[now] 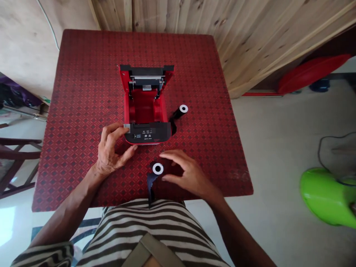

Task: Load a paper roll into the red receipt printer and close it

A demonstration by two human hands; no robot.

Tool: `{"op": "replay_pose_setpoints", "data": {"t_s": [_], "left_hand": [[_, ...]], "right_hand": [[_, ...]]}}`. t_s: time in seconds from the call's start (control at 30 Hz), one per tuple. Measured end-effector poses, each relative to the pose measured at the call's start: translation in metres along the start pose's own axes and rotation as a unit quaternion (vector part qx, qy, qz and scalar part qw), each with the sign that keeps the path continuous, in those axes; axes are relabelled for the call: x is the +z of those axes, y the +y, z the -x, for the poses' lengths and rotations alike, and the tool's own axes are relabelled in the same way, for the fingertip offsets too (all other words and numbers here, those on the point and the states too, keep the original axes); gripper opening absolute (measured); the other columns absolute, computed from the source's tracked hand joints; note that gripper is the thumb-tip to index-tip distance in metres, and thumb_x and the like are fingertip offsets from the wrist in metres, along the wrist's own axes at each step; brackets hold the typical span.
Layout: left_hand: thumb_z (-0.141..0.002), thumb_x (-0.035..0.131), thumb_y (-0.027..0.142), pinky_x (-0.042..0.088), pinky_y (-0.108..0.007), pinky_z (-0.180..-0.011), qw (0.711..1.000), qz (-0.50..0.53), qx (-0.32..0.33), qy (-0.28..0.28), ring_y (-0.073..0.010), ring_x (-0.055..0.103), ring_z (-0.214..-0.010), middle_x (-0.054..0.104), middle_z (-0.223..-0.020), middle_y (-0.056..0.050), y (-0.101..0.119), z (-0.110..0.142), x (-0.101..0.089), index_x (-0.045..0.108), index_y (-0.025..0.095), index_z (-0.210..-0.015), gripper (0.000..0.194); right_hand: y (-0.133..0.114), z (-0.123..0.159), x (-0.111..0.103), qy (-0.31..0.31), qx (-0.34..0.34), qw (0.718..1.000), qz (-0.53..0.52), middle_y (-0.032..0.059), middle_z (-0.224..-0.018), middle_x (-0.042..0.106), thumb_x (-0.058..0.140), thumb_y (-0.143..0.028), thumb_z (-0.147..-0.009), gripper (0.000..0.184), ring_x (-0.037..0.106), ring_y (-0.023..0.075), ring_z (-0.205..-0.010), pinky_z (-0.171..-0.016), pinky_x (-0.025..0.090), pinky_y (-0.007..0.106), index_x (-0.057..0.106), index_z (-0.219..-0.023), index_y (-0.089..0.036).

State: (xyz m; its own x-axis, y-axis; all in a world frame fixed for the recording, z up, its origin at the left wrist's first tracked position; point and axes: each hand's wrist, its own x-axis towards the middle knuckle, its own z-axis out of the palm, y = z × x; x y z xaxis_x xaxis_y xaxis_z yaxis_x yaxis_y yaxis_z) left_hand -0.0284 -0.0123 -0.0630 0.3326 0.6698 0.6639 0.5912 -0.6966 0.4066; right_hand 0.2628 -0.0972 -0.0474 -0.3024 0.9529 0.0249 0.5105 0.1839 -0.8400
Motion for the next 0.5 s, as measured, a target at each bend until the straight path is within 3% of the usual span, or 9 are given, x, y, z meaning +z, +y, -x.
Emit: {"op": "replay_pose_setpoints", "data": {"t_s": [0.1,0.17,0.33,0.43,0.5], "left_hand": [[-0.094,0.08,0.042,0.063,-0.04,-0.096,1.0,-0.005,0.0,-0.001,-0.0249,0.069,-0.116,0.068,-0.125,-0.01,0.001,0.0,0.0,0.054,0.025,-0.144,0.059],[-0.095,0.08,0.04,0.063,-0.04,-0.098,1.0,0.001,0.004,0.001,-0.0247,0.069,-0.116,0.068,-0.125,-0.011,0.001,0.0,0.001,0.054,0.023,-0.144,0.059],[-0.095,0.08,0.037,0.063,-0.039,-0.1,1.0,0.018,0.009,-0.001,-0.0245,0.068,-0.119,0.067,-0.125,-0.011,0.001,0.0,0.0,0.054,0.022,-0.145,0.059],[-0.095,0.08,0.036,0.063,-0.039,-0.102,1.0,0.02,0.005,-0.002,-0.0247,0.068,-0.12,0.068,-0.126,-0.011,0.001,0.002,0.0,0.054,0.021,-0.144,0.058],[-0.096,0.078,0.036,0.063,-0.039,-0.102,1.0,0.025,0.002,0.001,-0.0246,0.068,-0.12,0.067,-0.126,-0.012,0.0,0.003,0.001,0.054,0.021,-0.145,0.056]], "right_hand": [[0.0,0.001,0.028,0.046,-0.047,0.998,-0.006,0.008,-0.117,0.083,0.078,-0.018,-0.091,0.029,0.078,0.0268,-0.11,-0.1,0.064,0.048,0.077,-0.118,-0.028],[-0.006,0.0,0.028,0.05,-0.056,0.997,-0.022,0.0067,-0.112,0.084,0.074,-0.014,-0.091,0.027,0.079,0.0253,-0.105,-0.098,0.064,0.046,0.075,-0.114,-0.027],[-0.051,-0.014,-0.029,-0.01,-0.067,0.997,-0.048,0.0059,-0.125,0.079,0.07,-0.018,-0.089,0.042,0.077,0.0246,-0.115,-0.1,0.063,0.042,0.067,-0.13,-0.027],[-0.068,-0.049,-0.056,0.03,-0.145,0.987,0.057,0.0071,-0.118,0.077,0.067,-0.023,-0.095,0.032,0.075,0.0251,-0.108,-0.095,0.062,0.042,0.066,-0.127,-0.025],[-0.068,-0.081,-0.06,0.048,-0.196,0.969,0.142,0.0096,-0.117,0.075,0.066,-0.021,-0.097,0.026,0.072,0.027,-0.109,-0.098,0.06,0.046,0.067,-0.123,-0.022]]}}
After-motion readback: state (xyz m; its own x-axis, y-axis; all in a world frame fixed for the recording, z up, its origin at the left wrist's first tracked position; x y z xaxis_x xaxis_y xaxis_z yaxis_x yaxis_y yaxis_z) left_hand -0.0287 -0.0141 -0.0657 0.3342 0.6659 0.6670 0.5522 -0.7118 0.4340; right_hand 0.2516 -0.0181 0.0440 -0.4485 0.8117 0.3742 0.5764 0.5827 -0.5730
